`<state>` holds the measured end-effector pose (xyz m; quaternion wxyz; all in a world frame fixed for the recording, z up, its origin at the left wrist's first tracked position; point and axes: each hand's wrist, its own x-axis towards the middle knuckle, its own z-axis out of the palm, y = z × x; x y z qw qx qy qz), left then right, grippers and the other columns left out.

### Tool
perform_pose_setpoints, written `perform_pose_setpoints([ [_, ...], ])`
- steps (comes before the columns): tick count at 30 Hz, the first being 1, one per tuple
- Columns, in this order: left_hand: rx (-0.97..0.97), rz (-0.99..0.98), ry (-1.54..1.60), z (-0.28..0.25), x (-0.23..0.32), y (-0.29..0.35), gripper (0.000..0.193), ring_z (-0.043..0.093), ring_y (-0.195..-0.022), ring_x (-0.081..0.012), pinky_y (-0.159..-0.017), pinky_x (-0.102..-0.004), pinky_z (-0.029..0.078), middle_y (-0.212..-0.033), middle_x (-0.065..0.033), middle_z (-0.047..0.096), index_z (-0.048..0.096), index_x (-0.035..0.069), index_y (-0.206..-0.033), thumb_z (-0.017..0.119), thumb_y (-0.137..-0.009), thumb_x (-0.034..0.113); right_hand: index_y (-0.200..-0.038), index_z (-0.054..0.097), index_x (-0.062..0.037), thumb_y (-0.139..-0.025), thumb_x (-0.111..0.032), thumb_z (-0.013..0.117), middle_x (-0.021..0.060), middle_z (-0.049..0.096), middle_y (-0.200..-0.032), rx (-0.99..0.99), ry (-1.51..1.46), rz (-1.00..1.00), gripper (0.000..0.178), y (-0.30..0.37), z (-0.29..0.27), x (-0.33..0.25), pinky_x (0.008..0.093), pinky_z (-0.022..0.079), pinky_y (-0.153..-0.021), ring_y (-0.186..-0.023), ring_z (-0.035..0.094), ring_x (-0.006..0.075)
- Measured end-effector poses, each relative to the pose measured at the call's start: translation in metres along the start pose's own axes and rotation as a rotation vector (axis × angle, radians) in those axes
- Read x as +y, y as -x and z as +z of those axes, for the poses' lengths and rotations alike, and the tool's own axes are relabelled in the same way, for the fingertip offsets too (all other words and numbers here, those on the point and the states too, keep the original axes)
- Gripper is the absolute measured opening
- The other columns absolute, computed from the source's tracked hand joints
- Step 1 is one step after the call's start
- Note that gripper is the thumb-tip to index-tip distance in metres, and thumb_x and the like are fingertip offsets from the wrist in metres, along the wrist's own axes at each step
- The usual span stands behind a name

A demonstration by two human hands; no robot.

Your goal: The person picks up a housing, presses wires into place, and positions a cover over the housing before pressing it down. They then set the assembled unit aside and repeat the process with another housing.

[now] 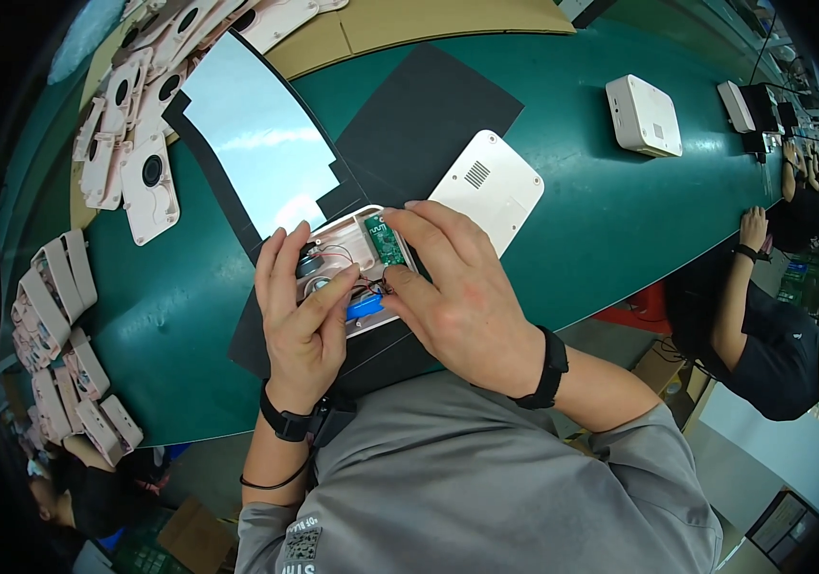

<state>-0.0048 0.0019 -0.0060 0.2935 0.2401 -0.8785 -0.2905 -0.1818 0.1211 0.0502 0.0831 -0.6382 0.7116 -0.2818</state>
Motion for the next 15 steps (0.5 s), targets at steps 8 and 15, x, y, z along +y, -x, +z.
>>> perform_pose_setpoints([
  [8, -0.011, 0.011, 0.012, 0.002, -0.001, 0.000, 0.041, 0.046, -0.141, -0.0468, -0.114, -0.0530, 0.040, -0.151, -0.0213, 0.056, 0.082, 0.022, -0.119, 0.074, -0.085, 0.001, -0.088, 0.074, 0.0018, -0.071, -0.003, 0.084, 0.0178, 0.061, -0.136, 0.032, -0.041, -0.040, 0.020, -0.017, 0.012, 0.006, 0.0491, 0.050, -0.103, -0.130, 0.054, 0.0403],
  [15, -0.023, 0.001, 0.002, -0.001, 0.002, -0.002, 0.043, 0.046, -0.141, -0.0472, -0.114, -0.0533, 0.040, -0.152, -0.0217, 0.055, 0.082, 0.021, -0.119, 0.074, -0.083, -0.001, -0.082, 0.069, 0.0030, -0.069, 0.000, 0.082, 0.0167, 0.062, -0.126, 0.076, -0.021, -0.002, 0.018, -0.024, 0.019, 0.003, 0.0444, 0.052, -0.097, -0.121, 0.057, 0.0363],
])
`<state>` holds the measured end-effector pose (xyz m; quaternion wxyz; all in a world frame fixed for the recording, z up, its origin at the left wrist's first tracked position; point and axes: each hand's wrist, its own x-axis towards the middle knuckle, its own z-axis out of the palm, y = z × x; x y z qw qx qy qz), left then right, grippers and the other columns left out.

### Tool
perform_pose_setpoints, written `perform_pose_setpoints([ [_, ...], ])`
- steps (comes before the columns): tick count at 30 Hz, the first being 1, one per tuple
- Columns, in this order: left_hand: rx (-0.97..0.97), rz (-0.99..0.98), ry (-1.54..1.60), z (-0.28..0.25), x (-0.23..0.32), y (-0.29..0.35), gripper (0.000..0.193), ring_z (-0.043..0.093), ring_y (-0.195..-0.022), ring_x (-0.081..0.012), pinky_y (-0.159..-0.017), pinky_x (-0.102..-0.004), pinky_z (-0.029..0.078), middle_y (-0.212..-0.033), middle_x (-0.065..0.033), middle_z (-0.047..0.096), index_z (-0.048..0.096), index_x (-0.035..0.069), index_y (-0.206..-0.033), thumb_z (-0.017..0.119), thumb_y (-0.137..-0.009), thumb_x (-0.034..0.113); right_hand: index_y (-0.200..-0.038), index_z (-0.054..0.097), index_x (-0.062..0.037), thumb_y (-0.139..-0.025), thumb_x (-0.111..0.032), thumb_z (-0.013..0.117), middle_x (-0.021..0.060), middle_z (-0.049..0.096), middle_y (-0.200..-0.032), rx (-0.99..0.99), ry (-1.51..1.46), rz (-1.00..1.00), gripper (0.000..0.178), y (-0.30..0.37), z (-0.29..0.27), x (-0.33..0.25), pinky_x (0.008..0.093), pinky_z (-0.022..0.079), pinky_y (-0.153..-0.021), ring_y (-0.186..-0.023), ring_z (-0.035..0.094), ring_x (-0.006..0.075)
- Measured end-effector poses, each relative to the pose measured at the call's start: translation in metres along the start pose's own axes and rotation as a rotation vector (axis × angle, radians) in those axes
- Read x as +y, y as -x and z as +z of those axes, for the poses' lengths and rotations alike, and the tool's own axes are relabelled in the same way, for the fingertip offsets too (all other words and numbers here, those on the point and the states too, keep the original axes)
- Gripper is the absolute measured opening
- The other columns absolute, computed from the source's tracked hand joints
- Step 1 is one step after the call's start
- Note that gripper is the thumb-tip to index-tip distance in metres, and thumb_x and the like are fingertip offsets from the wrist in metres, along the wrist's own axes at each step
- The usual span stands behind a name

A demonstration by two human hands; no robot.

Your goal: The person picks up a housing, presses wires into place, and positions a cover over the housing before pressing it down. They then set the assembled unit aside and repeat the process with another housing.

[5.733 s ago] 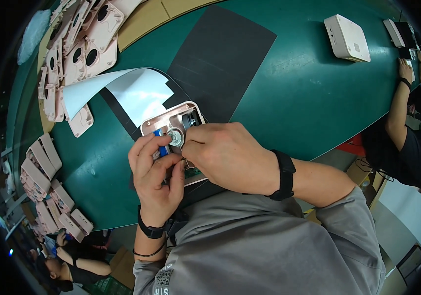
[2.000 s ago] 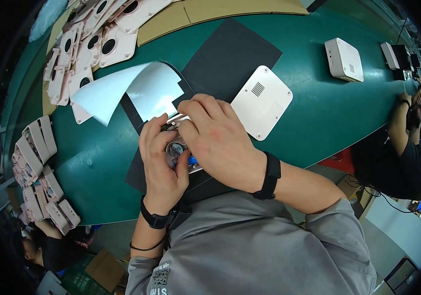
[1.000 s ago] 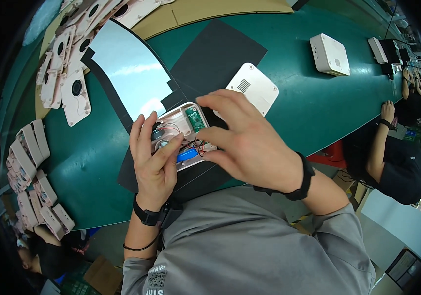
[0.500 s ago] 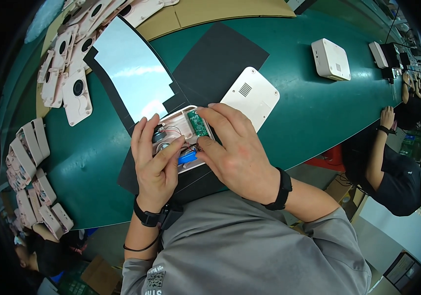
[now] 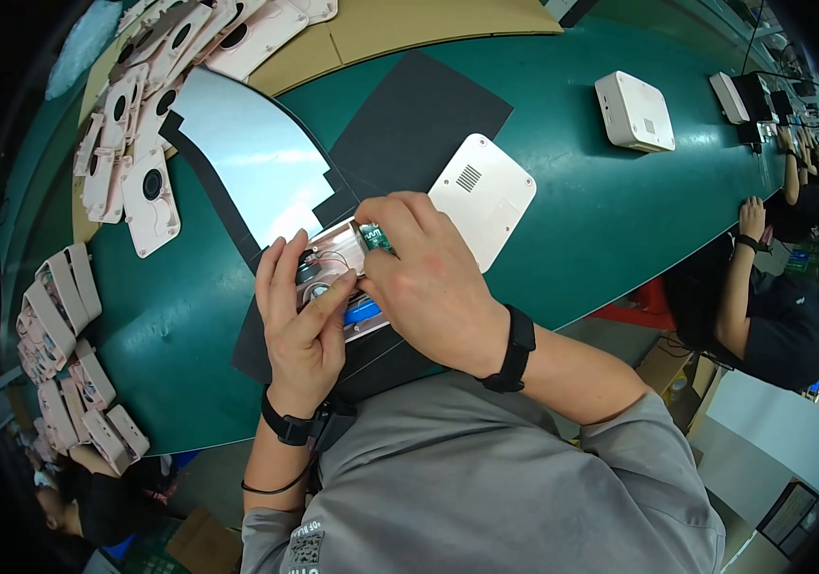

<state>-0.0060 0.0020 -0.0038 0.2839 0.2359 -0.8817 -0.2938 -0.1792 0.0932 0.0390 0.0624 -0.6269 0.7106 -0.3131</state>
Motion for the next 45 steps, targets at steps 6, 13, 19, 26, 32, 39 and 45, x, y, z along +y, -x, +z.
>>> perform_pose_setpoints([
  [6, -0.014, 0.032, -0.014, -0.002, -0.001, -0.001, 0.042, 0.046, -0.140, -0.0476, -0.115, -0.0536, 0.040, -0.151, -0.0221, 0.056, 0.082, 0.018, -0.117, 0.074, -0.081, -0.002, -0.083, 0.066, 0.0040, -0.067, -0.001, 0.079, 0.0158, 0.060, -0.117, -0.017, 0.111, 0.024, 0.021, -0.014, 0.004, -0.002, 0.0418, 0.053, -0.089, -0.110, 0.058, 0.0330],
  [13, -0.007, 0.023, -0.026, -0.003, 0.002, -0.003, 0.031, 0.048, -0.139, -0.0481, -0.115, -0.0524, 0.040, -0.149, -0.0227, 0.057, 0.084, 0.014, -0.108, 0.073, -0.084, -0.003, -0.090, 0.066, 0.0047, -0.073, -0.005, 0.079, 0.0158, 0.060, -0.118, -0.193, 0.070, -0.104, 0.024, -0.020, -0.003, 0.009, 0.0403, 0.053, -0.092, -0.112, 0.058, 0.0331],
  [19, 0.015, 0.046, 0.006, -0.002, -0.002, -0.001, 0.043, 0.048, -0.138, -0.0476, -0.115, -0.0533, 0.040, -0.150, -0.0224, 0.056, 0.074, 0.009, -0.126, 0.074, -0.085, -0.003, -0.119, 0.067, 0.0038, -0.084, -0.013, 0.083, 0.0168, 0.062, -0.127, -0.012, -0.165, 0.072, 0.041, -0.010, -0.059, 0.069, 0.0374, 0.051, -0.102, -0.122, 0.061, 0.0339],
  [26, -0.004, -0.046, 0.097, -0.001, 0.009, 0.003, 0.080, 0.048, -0.138, -0.0468, -0.113, -0.0528, 0.041, -0.149, -0.0221, 0.054, 0.042, 0.000, -0.152, 0.079, -0.081, -0.004, -0.134, 0.062, 0.0042, -0.086, -0.014, 0.083, 0.0162, 0.066, -0.128, 0.069, 0.165, 0.500, 0.056, 0.020, -0.053, 0.083, 0.0363, 0.054, -0.095, -0.114, 0.066, 0.0288],
  [32, -0.036, -0.051, 0.083, 0.001, 0.006, 0.005, 0.081, 0.047, -0.141, -0.0390, -0.115, -0.0458, 0.043, -0.150, -0.0221, 0.052, 0.039, -0.002, -0.154, 0.079, -0.084, 0.002, -0.133, 0.063, 0.0031, -0.099, -0.021, 0.075, 0.0066, 0.072, -0.114, 0.139, -0.496, 0.834, 0.043, 0.064, -0.060, 0.117, 0.0301, 0.055, -0.089, -0.100, 0.068, 0.0152],
  [39, 0.024, -0.076, 0.224, -0.002, 0.007, 0.004, 0.084, 0.046, -0.140, -0.0416, -0.109, -0.0461, 0.047, -0.150, -0.0236, 0.052, 0.038, -0.002, -0.154, 0.084, -0.083, 0.005, -0.128, 0.066, -0.0004, -0.109, -0.019, 0.062, 0.0013, 0.072, -0.108, 0.403, -1.031, 0.885, 0.027, 0.063, -0.069, 0.105, 0.0244, 0.053, -0.086, -0.094, 0.066, 0.0081],
  [45, 0.158, -0.194, 0.379, -0.039, 0.001, 0.019, 0.059, 0.066, -0.115, -0.0278, -0.089, -0.0331, 0.055, -0.129, -0.0213, 0.067, 0.054, -0.004, -0.138, 0.083, -0.090, 0.014, -0.127, 0.068, -0.0005, -0.108, -0.019, 0.064, 0.0012, 0.072, -0.107, 0.283, -1.123, 0.779, 0.027, 0.038, -0.068, 0.072, 0.0234, 0.053, -0.083, -0.091, 0.066, 0.0069],
])
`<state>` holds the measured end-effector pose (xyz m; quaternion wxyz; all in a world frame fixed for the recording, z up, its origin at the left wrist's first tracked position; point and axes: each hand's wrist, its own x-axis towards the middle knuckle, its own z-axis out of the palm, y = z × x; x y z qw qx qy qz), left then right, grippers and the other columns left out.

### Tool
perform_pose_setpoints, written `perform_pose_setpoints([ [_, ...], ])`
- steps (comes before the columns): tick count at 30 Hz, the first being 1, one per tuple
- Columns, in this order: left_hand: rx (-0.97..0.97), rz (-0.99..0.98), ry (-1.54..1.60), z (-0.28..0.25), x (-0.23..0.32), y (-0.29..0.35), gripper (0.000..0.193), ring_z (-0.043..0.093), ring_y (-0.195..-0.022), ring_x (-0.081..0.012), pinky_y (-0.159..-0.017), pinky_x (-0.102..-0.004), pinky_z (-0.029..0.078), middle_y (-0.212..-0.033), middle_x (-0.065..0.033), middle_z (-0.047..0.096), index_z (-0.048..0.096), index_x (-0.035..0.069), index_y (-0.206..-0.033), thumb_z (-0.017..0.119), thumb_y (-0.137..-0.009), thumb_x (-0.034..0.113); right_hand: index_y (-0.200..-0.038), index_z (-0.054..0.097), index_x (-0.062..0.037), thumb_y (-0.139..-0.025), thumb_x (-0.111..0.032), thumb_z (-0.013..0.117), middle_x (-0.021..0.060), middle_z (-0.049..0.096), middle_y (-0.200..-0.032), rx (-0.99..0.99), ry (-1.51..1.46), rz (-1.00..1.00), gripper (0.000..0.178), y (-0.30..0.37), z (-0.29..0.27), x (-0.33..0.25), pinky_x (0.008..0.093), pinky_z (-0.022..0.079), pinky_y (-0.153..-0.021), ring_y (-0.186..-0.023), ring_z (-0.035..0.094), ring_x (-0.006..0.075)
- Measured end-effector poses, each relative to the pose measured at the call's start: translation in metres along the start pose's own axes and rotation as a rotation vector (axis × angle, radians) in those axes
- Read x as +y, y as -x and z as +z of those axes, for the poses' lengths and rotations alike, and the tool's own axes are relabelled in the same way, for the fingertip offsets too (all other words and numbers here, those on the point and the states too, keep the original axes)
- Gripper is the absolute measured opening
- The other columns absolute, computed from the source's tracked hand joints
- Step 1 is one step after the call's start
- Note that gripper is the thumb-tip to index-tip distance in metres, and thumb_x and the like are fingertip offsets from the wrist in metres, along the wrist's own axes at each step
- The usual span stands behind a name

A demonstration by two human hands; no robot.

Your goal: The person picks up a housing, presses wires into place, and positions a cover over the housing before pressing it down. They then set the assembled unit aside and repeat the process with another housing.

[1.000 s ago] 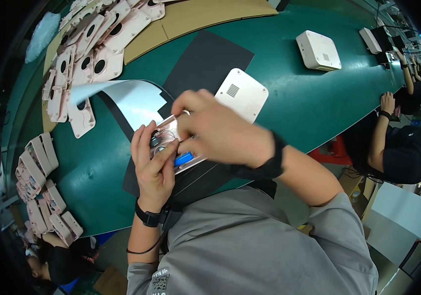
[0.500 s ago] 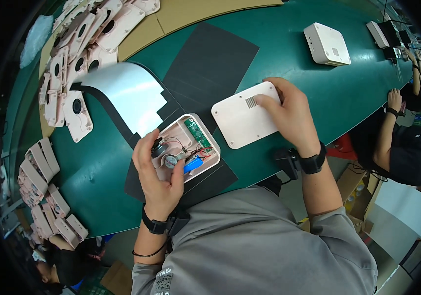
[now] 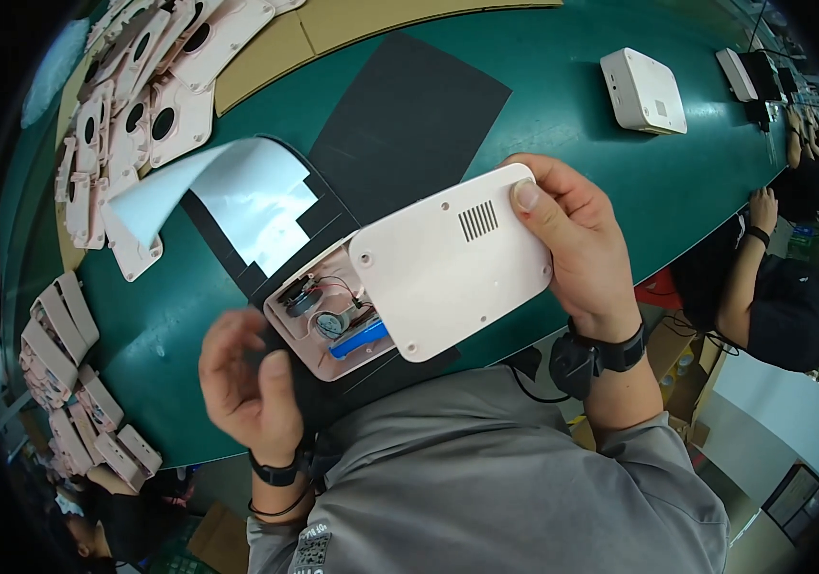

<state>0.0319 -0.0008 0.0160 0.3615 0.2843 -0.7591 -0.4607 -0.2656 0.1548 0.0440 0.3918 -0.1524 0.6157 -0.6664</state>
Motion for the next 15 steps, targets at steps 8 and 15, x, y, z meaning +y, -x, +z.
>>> perform_pose_setpoints([
  [8, -0.283, -0.439, 0.461, -0.006, 0.022, 0.000, 0.021, 0.068, -0.069, -0.0101, -0.062, -0.0237, 0.053, -0.087, -0.0090, 0.074, 0.066, -0.007, -0.112, 0.072, -0.101, 0.009, -0.116, 0.073, 0.0018, -0.101, -0.020, 0.071, 0.0017, 0.068, -0.097, -0.166, 0.314, 0.026, 0.026, 0.021, 0.061, -0.015, 0.0251, 0.050, -0.076, -0.086, 0.064, 0.0103],
  [15, -0.141, -0.488, 0.349, -0.015, 0.010, 0.008, 0.014, 0.067, -0.063, -0.0092, -0.058, -0.0235, 0.052, -0.082, -0.0093, 0.073, 0.068, -0.006, -0.101, 0.069, -0.103, 0.008, -0.115, 0.077, 0.0028, -0.097, -0.012, 0.074, 0.0048, 0.065, -0.088, -0.292, 0.636, -0.198, 0.024, 0.005, 0.077, -0.003, 0.0269, 0.046, -0.070, -0.079, 0.059, 0.0123],
])
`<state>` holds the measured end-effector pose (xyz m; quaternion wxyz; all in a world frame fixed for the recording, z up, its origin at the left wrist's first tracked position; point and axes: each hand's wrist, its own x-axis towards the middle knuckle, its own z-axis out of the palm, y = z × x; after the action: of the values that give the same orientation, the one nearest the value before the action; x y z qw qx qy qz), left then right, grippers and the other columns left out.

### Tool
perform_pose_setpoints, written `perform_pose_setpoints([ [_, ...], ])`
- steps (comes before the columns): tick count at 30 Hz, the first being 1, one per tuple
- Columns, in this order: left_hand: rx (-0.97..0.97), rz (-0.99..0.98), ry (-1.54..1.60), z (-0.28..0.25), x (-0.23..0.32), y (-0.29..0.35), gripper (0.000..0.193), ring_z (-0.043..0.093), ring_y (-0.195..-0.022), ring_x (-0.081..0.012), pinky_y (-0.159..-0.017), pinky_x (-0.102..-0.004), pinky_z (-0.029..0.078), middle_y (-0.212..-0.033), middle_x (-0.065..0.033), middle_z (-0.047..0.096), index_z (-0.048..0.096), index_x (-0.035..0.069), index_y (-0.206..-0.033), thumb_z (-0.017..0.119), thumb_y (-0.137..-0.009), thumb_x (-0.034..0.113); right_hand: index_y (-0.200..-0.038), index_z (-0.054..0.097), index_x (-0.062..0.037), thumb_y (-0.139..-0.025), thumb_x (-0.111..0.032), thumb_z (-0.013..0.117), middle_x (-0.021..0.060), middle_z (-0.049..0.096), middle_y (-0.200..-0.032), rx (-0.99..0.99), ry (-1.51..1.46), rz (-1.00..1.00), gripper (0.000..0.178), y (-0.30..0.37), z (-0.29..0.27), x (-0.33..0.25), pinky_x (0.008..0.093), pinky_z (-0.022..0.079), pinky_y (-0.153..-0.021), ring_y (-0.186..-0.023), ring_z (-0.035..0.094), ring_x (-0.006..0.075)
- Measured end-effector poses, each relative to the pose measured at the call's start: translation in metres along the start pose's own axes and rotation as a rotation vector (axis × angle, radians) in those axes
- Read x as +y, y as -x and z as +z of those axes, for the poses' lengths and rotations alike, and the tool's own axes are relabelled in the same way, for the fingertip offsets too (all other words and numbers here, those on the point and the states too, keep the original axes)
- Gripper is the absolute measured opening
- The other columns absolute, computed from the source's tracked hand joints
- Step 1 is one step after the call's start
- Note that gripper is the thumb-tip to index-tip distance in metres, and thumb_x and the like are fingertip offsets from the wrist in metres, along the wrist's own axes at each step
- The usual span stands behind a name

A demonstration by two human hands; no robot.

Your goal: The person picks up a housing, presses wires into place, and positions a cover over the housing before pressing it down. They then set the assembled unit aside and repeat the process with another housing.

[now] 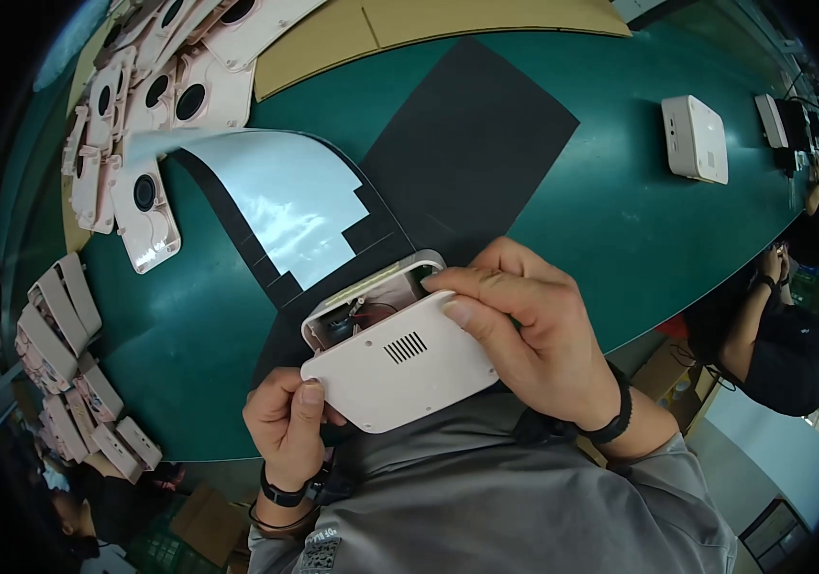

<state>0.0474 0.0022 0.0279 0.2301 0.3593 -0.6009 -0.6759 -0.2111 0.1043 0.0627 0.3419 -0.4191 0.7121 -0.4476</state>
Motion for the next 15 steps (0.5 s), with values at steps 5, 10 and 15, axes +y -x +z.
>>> perform_pose_setpoints([
  [5, 0.031, -0.053, -0.024, -0.003, -0.002, -0.009, 0.017, 0.067, -0.062, -0.0092, -0.056, -0.0233, 0.052, -0.080, -0.0085, 0.072, 0.068, -0.006, -0.096, 0.069, -0.104, 0.009, -0.114, 0.080, 0.0014, -0.092, -0.002, 0.077, 0.0048, 0.065, -0.088, 0.042, 0.088, 0.029, 0.023, -0.009, 0.009, -0.004, 0.0254, 0.045, -0.069, -0.080, 0.059, 0.0126],
  [10, 0.053, -0.086, -0.005, -0.003, -0.002, -0.017, 0.019, 0.066, -0.062, -0.0091, -0.056, -0.0234, 0.051, -0.079, -0.0078, 0.072, 0.068, -0.005, -0.094, 0.069, -0.104, 0.010, -0.114, 0.080, 0.0017, -0.090, 0.000, 0.079, 0.0047, 0.065, -0.089, 0.038, 0.087, 0.051, 0.025, -0.015, 0.012, 0.002, 0.0244, 0.045, -0.069, -0.080, 0.058, 0.0125],
  [15, 0.048, -0.109, -0.059, -0.002, 0.000, -0.022, 0.018, 0.065, -0.061, -0.0087, -0.056, -0.0239, 0.051, -0.076, -0.0072, 0.070, 0.068, -0.004, -0.093, 0.069, -0.104, 0.010, -0.116, 0.080, 0.0008, -0.089, 0.000, 0.079, 0.0040, 0.064, -0.090, 0.052, 0.111, 0.039, 0.027, -0.016, 0.013, 0.009, 0.0246, 0.045, -0.069, -0.080, 0.058, 0.0119],
])
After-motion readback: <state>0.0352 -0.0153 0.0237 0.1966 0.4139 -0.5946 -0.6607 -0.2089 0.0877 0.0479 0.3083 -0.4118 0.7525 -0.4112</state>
